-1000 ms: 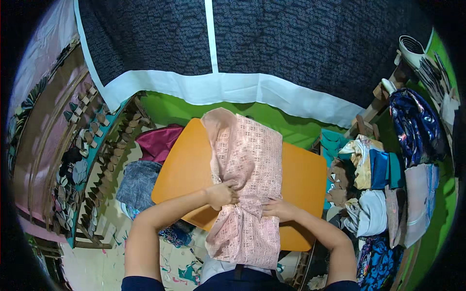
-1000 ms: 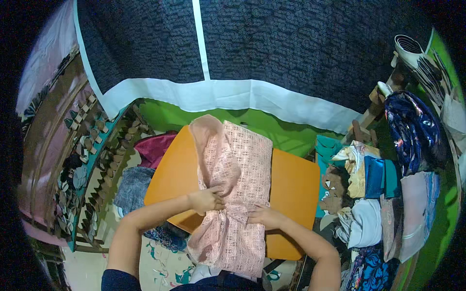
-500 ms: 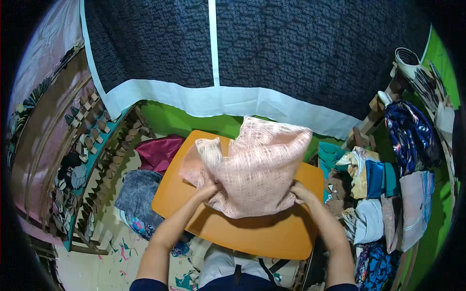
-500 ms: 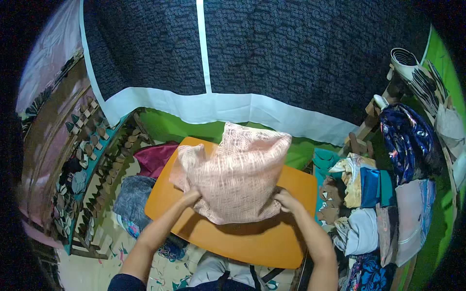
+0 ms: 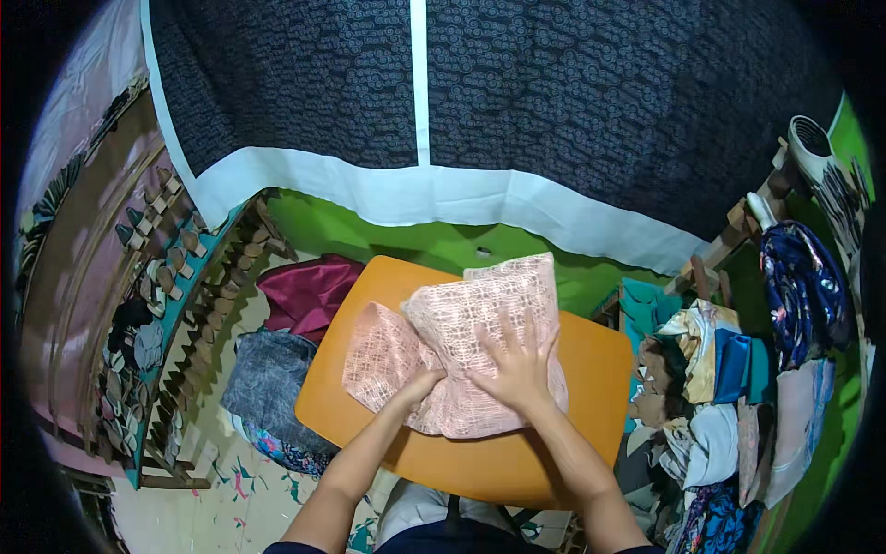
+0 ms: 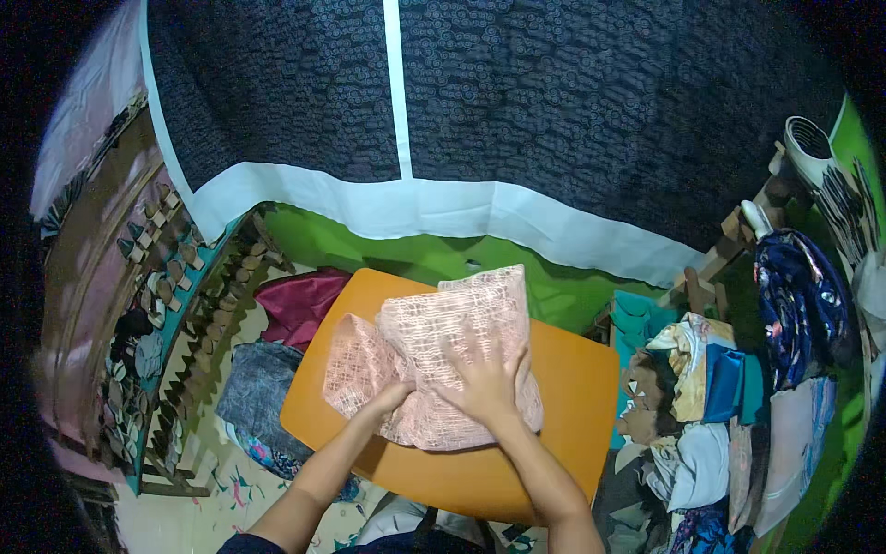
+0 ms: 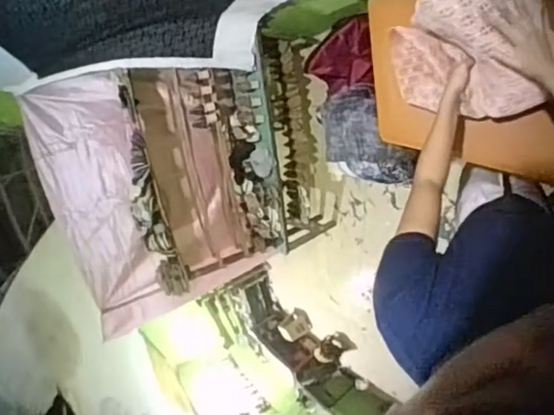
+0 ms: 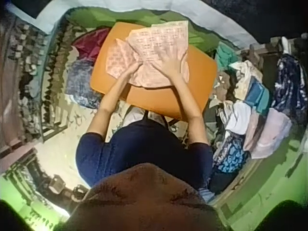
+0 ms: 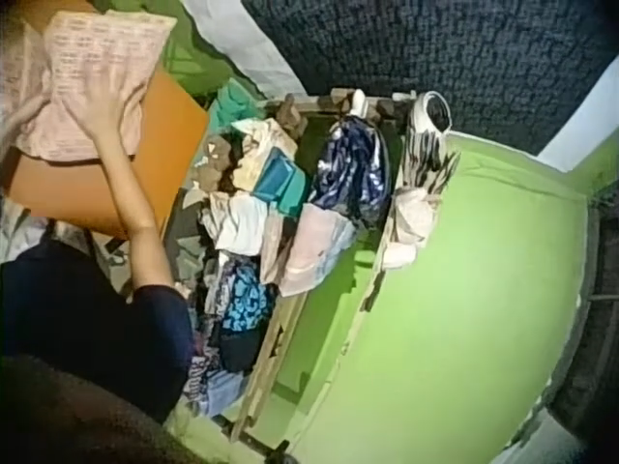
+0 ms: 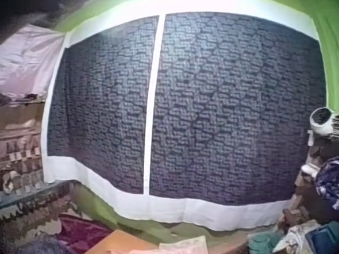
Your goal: Folding different pieces of fabric and placing them onto storage shelves.
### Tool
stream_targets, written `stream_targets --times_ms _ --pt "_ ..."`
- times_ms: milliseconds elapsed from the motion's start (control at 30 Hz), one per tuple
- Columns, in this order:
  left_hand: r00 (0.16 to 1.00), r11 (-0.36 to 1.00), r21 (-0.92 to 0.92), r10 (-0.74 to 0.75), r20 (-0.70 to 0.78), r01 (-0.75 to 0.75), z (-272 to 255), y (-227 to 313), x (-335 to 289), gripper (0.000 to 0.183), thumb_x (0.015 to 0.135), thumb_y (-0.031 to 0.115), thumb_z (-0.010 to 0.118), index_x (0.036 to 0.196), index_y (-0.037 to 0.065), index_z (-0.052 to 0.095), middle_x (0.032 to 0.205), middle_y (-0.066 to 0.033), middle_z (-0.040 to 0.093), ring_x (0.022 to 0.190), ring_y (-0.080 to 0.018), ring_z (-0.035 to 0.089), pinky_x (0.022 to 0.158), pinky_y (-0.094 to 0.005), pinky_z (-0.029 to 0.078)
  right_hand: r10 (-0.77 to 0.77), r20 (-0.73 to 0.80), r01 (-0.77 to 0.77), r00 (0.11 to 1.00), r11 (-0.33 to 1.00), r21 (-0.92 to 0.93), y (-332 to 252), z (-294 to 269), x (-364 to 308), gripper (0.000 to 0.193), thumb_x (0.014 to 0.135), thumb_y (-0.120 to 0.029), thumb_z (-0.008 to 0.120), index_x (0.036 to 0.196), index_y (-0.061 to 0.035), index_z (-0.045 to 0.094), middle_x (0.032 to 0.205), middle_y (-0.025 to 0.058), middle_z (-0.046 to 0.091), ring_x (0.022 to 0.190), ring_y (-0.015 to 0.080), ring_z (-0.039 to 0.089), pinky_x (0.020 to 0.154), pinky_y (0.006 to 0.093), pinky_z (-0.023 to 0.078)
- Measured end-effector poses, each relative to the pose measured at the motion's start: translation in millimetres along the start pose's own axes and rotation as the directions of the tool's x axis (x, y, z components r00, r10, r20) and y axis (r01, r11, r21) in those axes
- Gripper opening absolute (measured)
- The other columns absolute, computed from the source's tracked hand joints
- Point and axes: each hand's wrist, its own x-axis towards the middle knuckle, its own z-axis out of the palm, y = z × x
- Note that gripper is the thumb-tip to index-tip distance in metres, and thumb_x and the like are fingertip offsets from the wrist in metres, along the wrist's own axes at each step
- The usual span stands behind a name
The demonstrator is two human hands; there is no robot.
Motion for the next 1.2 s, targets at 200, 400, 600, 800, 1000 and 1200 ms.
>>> stream_targets --times_ms 200,400,600,800,1000,1200 --pt "0.97 0.965 0.207 0.193 -0.147 -0.161 -23 -10 8 0.055 0.079 0.02 0.052 0.122 -0.011 0.036 0.115 -0.0197 0.051 0.104 -0.0294 0.051 0.091 -0.0313 0.036 0.195 0.234 -0.195 0.952 0.981 -0.021 12 59 19 0.069 0.07 -0.058 0.053 0.129 -0.0253 0.039 0.14 0.009 0.026 0.128 0.0407 0.013 0.092 0.0695 0.001" --pt "0.402 0.457 0.883 0.832 -0.382 -0.106 11 32 -34 0.069 0.081 0.038 0.051 0.13 -0.005 0.027 0.13 -0.0267 0.03 0.123 -0.0436 0.023 0.099 -0.0523 0.02 0.341 0.319 -0.321 0.884 0.94 -0.115 35 90 16 0.069 0.071 -0.063 0.049 0.13 -0.0286 0.037 0.14 0.0076 0.025 0.13 0.0379 0.01 0.092 0.0702 0.0" --pt "0.773 0.451 0.892 0.554 -0.311 0.036 20 37 -1 0.068 0.08 0.047 0.048 0.135 0.013 0.027 0.14 -0.0214 0.016 0.125 -0.0489 0.011 0.092 -0.068 0.01 0.345 0.307 -0.32 0.887 0.938 -0.13 32 94 16 0.067 0.073 -0.061 0.048 0.13 -0.0277 0.038 0.139 0.0092 0.027 0.13 0.0379 0.013 0.093 0.0691 0.001" --pt "0.888 0.582 0.805 0.307 -0.343 0.11 19 20 30 0.071 0.082 0.055 0.039 0.138 0.016 0.018 0.143 -0.017 0.011 0.127 -0.0487 0.001 0.094 -0.067 -0.001 0.313 0.3 -0.281 0.901 0.948 -0.147 41 101 11 0.064 0.074 -0.059 0.048 0.128 -0.0258 0.04 0.14 0.0097 0.025 0.129 0.0385 0.015 0.092 0.0695 -0.001" --pt "0.748 0.456 0.866 0.497 -0.439 0.205 25 36 -6 0.085 0.08 0.049 0.05 0.134 -0.004 0.011 0.139 -0.028 0.006 0.127 -0.0485 0.0 0.098 -0.0615 0.003 0.318 0.271 -0.291 0.909 0.947 -0.134 43 104 9 0.062 0.074 -0.059 0.047 0.128 -0.027 0.041 0.139 0.0089 0.027 0.129 0.0378 0.015 0.092 0.0697 -0.001" --pt "0.754 0.846 0.505 0.218 -0.62 0.171 9 6 -21 0.108 0.069 0.062 0.057 0.134 -0.006 0.005 0.136 -0.0341 0.007 0.126 -0.0494 0.006 0.101 -0.0572 0.008 0.296 0.188 -0.275 0.937 0.953 -0.127 37 98 9 0.062 0.074 -0.058 0.048 0.127 -0.0268 0.042 0.136 0.0093 0.033 0.127 0.0384 0.02 0.092 0.0698 0.001"
